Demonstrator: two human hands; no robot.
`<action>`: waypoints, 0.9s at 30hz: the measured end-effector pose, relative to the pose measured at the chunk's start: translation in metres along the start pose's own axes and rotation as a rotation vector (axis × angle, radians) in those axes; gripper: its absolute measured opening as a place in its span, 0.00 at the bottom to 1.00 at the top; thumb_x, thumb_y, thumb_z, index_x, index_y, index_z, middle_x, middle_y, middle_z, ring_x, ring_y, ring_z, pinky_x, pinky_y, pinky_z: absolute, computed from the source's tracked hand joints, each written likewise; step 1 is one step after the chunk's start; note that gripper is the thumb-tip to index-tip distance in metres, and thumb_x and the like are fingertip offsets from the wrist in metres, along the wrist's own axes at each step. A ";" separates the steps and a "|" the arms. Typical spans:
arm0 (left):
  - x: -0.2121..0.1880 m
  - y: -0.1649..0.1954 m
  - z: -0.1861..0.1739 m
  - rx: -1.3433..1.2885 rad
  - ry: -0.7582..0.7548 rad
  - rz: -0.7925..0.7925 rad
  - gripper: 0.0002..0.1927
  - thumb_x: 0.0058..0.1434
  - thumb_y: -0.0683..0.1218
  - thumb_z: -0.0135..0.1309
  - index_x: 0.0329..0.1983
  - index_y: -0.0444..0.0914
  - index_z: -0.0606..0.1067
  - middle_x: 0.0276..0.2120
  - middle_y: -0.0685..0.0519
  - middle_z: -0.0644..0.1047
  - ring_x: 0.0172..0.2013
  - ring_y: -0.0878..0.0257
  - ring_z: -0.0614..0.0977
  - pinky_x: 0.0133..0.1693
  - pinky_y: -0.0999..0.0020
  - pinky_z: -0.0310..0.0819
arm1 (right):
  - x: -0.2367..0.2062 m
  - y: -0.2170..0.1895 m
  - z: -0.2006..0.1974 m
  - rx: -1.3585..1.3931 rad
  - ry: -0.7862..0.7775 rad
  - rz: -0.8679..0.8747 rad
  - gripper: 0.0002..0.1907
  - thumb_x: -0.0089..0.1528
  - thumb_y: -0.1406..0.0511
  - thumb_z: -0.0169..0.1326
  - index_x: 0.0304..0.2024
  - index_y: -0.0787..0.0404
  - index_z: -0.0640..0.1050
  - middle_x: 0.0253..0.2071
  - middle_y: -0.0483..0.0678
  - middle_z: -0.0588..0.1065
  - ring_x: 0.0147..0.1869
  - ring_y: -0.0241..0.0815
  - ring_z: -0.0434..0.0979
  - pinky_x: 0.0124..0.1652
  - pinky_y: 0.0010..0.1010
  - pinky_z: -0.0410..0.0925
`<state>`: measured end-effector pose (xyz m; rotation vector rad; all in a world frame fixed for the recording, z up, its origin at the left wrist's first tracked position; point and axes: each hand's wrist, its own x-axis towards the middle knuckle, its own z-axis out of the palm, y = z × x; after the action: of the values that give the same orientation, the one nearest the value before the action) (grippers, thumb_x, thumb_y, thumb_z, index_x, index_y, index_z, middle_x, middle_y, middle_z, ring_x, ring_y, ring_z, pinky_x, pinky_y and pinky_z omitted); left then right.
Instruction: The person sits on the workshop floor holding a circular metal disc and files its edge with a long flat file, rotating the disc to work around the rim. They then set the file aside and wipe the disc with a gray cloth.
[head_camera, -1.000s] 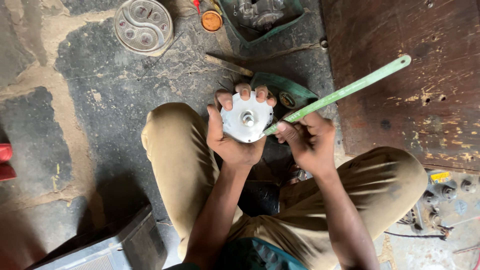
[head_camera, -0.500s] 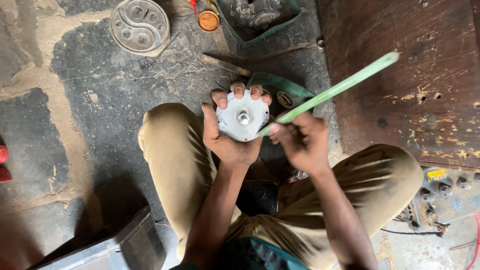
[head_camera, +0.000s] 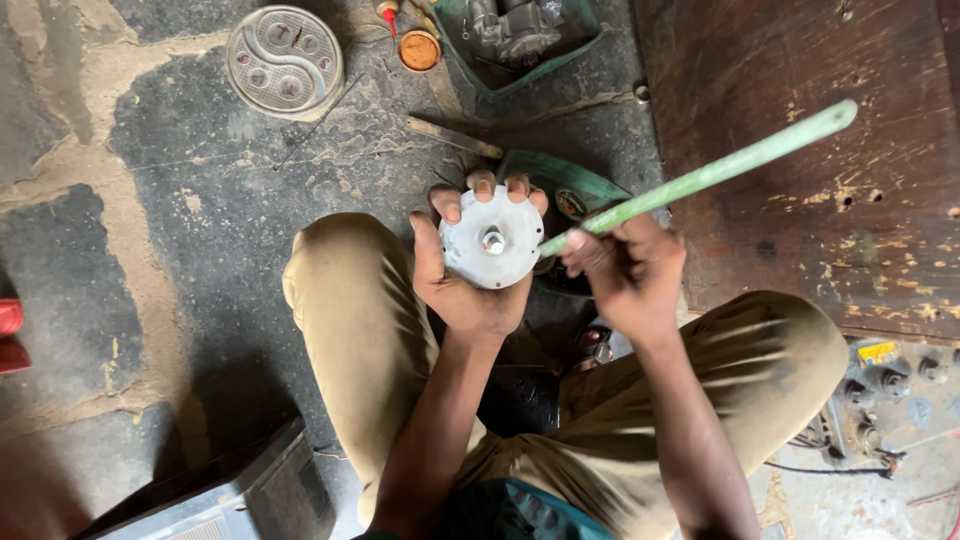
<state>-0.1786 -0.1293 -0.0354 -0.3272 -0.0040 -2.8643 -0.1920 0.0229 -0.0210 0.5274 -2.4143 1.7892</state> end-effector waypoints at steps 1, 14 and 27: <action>0.000 0.000 0.000 0.003 -0.001 0.004 0.19 0.78 0.61 0.44 0.41 0.44 0.71 0.47 0.53 0.72 0.54 0.53 0.69 0.61 0.52 0.63 | 0.000 0.000 0.000 -0.002 -0.034 -0.003 0.05 0.69 0.69 0.59 0.39 0.66 0.77 0.31 0.50 0.81 0.30 0.35 0.82 0.30 0.25 0.75; -0.002 0.001 0.001 0.046 0.029 0.042 0.18 0.80 0.60 0.43 0.42 0.43 0.70 0.48 0.51 0.72 0.58 0.50 0.71 0.68 0.43 0.60 | -0.006 -0.005 0.009 0.073 -0.026 0.049 0.07 0.68 0.68 0.60 0.40 0.67 0.77 0.31 0.50 0.80 0.31 0.33 0.80 0.31 0.25 0.75; 0.000 0.002 -0.006 0.051 0.037 0.058 0.17 0.80 0.60 0.42 0.47 0.43 0.70 0.50 0.50 0.72 0.60 0.50 0.73 0.73 0.41 0.56 | -0.002 -0.003 0.015 -0.027 0.019 0.020 0.06 0.68 0.69 0.59 0.37 0.66 0.80 0.29 0.50 0.80 0.29 0.33 0.81 0.28 0.25 0.76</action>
<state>-0.1799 -0.1312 -0.0415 -0.2594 -0.0598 -2.8065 -0.1871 0.0087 -0.0233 0.4826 -2.4357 1.7587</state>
